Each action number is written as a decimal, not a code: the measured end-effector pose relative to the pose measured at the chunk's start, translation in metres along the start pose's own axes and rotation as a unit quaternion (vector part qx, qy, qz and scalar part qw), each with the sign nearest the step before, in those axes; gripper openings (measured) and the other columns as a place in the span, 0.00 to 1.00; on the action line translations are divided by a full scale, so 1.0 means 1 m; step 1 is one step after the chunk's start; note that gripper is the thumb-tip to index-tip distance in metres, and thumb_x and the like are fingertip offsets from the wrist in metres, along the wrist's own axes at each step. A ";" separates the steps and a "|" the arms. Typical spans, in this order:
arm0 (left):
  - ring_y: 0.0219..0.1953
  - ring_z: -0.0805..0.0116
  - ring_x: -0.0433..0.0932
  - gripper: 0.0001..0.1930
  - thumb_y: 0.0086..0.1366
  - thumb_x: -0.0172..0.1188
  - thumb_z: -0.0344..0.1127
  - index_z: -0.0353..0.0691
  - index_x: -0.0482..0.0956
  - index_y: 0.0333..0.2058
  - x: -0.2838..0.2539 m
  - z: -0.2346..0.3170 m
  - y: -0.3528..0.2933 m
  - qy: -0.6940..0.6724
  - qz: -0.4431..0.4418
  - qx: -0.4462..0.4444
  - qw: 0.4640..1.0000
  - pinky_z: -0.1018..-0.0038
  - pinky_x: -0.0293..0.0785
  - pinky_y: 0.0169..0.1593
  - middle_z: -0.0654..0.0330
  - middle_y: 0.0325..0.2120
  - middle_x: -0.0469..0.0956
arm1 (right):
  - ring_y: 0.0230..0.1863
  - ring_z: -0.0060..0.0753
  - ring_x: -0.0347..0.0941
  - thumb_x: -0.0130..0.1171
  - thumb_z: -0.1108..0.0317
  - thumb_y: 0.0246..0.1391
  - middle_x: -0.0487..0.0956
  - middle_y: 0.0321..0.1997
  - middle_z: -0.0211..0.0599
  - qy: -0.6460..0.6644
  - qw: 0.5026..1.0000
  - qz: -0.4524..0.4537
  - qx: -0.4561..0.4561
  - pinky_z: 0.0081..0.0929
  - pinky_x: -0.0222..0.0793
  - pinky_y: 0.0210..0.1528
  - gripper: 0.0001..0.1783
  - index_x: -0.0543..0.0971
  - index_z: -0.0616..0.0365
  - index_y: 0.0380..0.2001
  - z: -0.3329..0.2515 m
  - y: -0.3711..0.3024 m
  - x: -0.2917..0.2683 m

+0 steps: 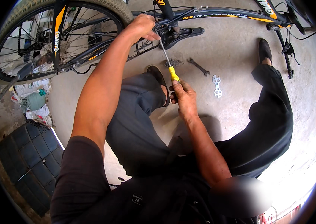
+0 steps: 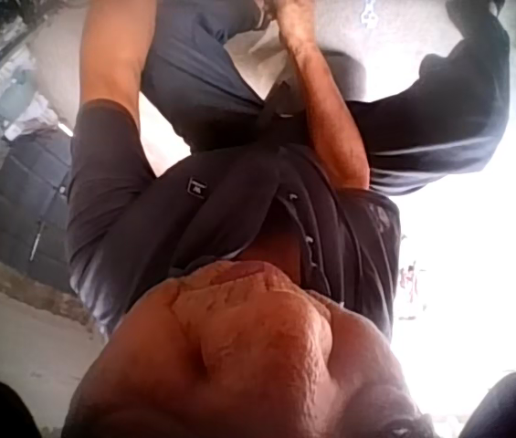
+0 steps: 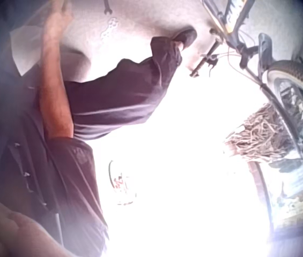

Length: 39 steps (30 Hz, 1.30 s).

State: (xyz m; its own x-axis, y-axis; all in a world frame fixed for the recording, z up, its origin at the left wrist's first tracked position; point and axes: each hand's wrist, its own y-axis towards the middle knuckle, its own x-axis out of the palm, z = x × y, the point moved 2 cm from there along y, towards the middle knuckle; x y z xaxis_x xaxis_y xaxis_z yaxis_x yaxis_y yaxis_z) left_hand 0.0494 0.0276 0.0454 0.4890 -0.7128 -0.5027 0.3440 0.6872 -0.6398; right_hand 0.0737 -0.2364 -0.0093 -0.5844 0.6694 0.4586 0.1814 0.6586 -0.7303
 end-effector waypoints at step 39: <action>0.31 0.60 0.82 0.19 0.65 0.40 0.27 0.29 0.67 0.53 0.000 -0.001 0.003 0.012 -0.003 0.003 1.000 0.72 0.78 0.34 0.51 0.46 0.73 | 0.20 0.15 0.68 0.60 0.62 0.56 0.77 0.26 0.35 0.005 1.000 0.013 -0.023 0.15 0.61 0.17 0.22 0.73 0.68 0.48 -0.002 0.003 -0.004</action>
State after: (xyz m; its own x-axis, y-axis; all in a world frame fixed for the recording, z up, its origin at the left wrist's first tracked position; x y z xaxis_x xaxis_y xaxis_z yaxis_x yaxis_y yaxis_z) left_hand 0.0490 0.0296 0.0432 0.4678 -0.7204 -0.5120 0.3528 0.6833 -0.6392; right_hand 0.0779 -0.2361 -0.0123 -0.5707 0.6899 0.4454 0.2328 0.6560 -0.7180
